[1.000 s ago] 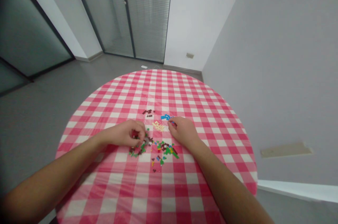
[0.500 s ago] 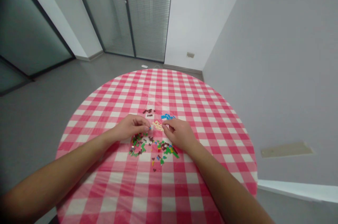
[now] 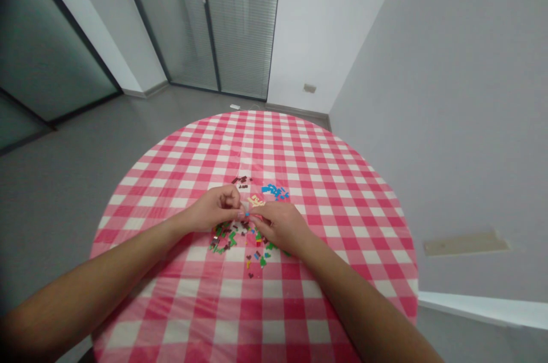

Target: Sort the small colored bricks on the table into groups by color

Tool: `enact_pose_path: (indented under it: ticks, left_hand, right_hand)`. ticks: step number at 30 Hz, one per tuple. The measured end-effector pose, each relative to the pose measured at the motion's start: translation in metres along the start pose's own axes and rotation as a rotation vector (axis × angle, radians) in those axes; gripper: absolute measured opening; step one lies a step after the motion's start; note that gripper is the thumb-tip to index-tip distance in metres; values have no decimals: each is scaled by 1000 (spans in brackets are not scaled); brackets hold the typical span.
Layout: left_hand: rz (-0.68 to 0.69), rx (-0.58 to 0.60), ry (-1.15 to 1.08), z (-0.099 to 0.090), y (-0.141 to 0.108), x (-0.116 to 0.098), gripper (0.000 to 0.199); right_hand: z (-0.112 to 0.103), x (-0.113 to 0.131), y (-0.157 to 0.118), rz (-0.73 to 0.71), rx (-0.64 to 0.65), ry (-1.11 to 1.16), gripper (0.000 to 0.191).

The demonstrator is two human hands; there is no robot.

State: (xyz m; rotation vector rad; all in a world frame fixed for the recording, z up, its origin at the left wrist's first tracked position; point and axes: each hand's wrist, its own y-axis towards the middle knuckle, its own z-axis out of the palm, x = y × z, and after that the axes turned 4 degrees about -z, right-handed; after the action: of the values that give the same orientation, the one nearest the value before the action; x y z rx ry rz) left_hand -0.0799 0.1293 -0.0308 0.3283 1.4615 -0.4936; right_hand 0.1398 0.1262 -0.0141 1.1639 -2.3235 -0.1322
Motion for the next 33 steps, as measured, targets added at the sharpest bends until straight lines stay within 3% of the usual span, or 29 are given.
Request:
enact_pose_path:
  ticks: [13, 17, 21, 23, 28, 30, 33]
  left_hand:
    - [2, 68, 33, 0, -1, -3, 16]
    - [12, 19, 61, -1, -1, -5, 18]
    - [11, -57, 107, -5, 0, -5, 18]
    - [15, -88, 125, -8, 0, -5, 16]
    - [15, -102, 163, -12, 2, -5, 11]
    - [14, -106, 182, -14, 2, -5, 11]
    - [11, -125, 195, -16, 2, -4, 11]
  right_hand:
    - [2, 0, 0, 11, -21, -11, 22]
    - [-1, 0, -1, 42, -85, -2, 21]
    - [-7, -7, 0, 217, -267, 98, 20]
    - [-8, -17, 0, 385, -401, 240, 22]
    - [-10, -47, 0, 654, -553, 576, 32]
    - [-11, -53, -1, 675, -563, 533, 33]
    - [-12, -54, -2, 632, -494, 287, 28]
